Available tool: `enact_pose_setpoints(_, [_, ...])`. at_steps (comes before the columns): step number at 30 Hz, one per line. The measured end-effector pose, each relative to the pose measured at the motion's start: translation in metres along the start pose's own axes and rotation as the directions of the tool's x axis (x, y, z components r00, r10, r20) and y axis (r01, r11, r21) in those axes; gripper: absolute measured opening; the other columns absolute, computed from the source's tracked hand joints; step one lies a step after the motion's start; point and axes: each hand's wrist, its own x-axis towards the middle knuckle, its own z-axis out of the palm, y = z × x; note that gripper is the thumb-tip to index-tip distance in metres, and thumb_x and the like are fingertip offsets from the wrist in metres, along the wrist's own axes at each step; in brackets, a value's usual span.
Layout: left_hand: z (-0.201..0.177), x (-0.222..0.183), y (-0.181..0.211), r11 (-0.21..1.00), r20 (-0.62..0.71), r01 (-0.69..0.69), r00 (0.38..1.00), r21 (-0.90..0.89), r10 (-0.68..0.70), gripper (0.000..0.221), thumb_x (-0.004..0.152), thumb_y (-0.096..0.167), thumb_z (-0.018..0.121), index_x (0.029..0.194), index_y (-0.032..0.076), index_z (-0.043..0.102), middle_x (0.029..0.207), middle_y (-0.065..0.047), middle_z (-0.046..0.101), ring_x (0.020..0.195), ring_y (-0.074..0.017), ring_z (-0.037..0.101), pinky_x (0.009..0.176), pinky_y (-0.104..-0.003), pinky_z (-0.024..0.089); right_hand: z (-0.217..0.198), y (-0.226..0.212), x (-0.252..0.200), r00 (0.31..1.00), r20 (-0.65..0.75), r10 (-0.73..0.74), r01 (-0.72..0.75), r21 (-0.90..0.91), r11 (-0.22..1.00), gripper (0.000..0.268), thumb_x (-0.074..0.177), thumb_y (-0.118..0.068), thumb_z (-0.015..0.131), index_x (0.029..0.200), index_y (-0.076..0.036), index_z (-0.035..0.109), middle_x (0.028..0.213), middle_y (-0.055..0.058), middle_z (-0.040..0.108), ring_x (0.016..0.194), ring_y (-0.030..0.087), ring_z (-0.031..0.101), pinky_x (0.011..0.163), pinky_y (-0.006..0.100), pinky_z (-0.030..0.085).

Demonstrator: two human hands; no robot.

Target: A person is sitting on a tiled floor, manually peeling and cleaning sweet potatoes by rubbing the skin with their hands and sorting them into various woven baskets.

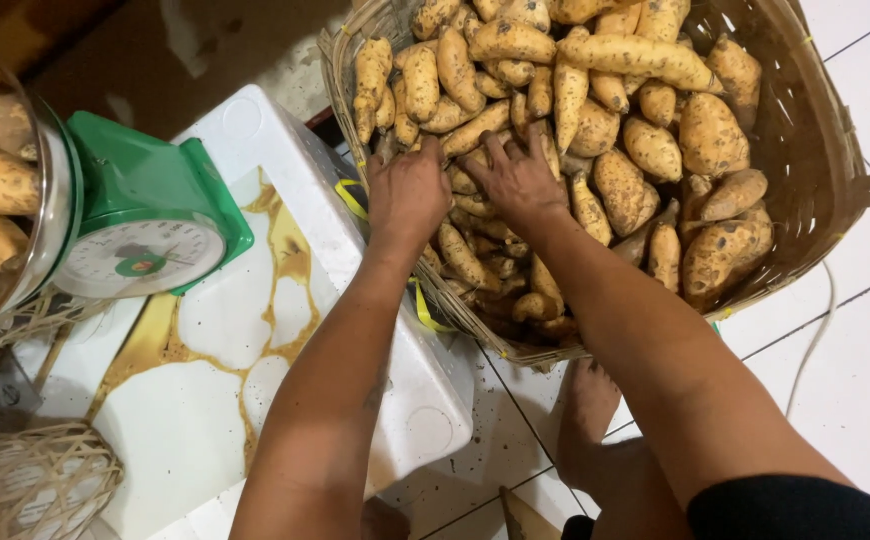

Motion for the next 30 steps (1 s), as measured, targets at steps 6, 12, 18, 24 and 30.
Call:
enact_pose_setpoints(6, [-0.001,0.000,-0.003,0.998,-0.043,0.003,0.999,-0.068,-0.006,0.011,0.098,0.015,0.053,0.109,0.016,0.056,0.083,-0.010,0.071,0.089,-0.0324,0.072,0.108,-0.057,0.033,0.015,0.002,0.016,0.999,-0.013,-0.035,0.033,-0.157,0.987,0.045,0.097,-0.022,0.056,0.141,-0.026,0.047,0.121,0.014,0.053,0.109,0.031,0.061,0.103,0.055,0.024])
enact_pose_setpoints(12, [-0.015,-0.008,0.007,0.994,-0.058,0.020,0.998,-0.106,-0.026,0.016,0.099,0.012,0.050,0.114,0.016,0.054,0.085,-0.010,0.072,0.089,-0.0314,0.072,0.109,-0.053,0.036,0.035,0.001,0.022,0.997,0.067,-0.044,0.053,-0.137,0.989,0.060,0.096,-0.023,0.059,0.151,-0.024,0.036,0.122,0.014,0.053,0.103,0.029,0.065,0.103,0.050,0.025])
enact_pose_setpoints(18, [-0.010,-0.005,0.005,0.994,-0.033,0.031,0.999,-0.102,-0.034,0.017,0.099,0.014,0.050,0.114,0.018,0.054,0.083,-0.008,0.072,0.088,-0.0295,0.072,0.110,-0.052,0.034,0.010,-0.004,0.007,0.940,0.341,-0.029,-0.067,0.268,0.961,0.087,0.073,-0.053,0.075,0.142,-0.018,0.035,0.120,0.018,0.066,0.112,0.040,0.068,0.099,0.053,0.042])
enact_pose_setpoints(24, [-0.016,-0.008,0.009,0.994,-0.047,0.038,0.998,-0.099,-0.043,0.016,0.099,0.015,0.052,0.113,0.020,0.055,0.082,-0.005,0.071,0.087,-0.0282,0.072,0.110,-0.052,0.035,-0.052,-0.001,-0.015,0.899,0.439,-0.013,-0.327,0.688,0.648,0.080,0.077,-0.047,0.071,0.146,-0.022,0.040,0.127,0.026,0.066,0.124,0.048,0.061,0.105,0.057,0.044])
enact_pose_setpoints(30, [-0.020,-0.006,0.004,0.995,-0.085,-0.013,0.996,-0.097,0.004,0.014,0.103,0.025,0.042,0.113,0.021,0.052,0.080,-0.004,0.070,0.087,-0.0291,0.073,0.108,-0.047,0.039,-0.079,0.014,-0.026,0.853,0.486,0.192,-0.523,0.794,0.309,0.062,0.090,-0.061,0.057,0.141,-0.025,0.059,0.140,0.019,0.061,0.134,0.038,0.055,0.111,0.051,0.045])
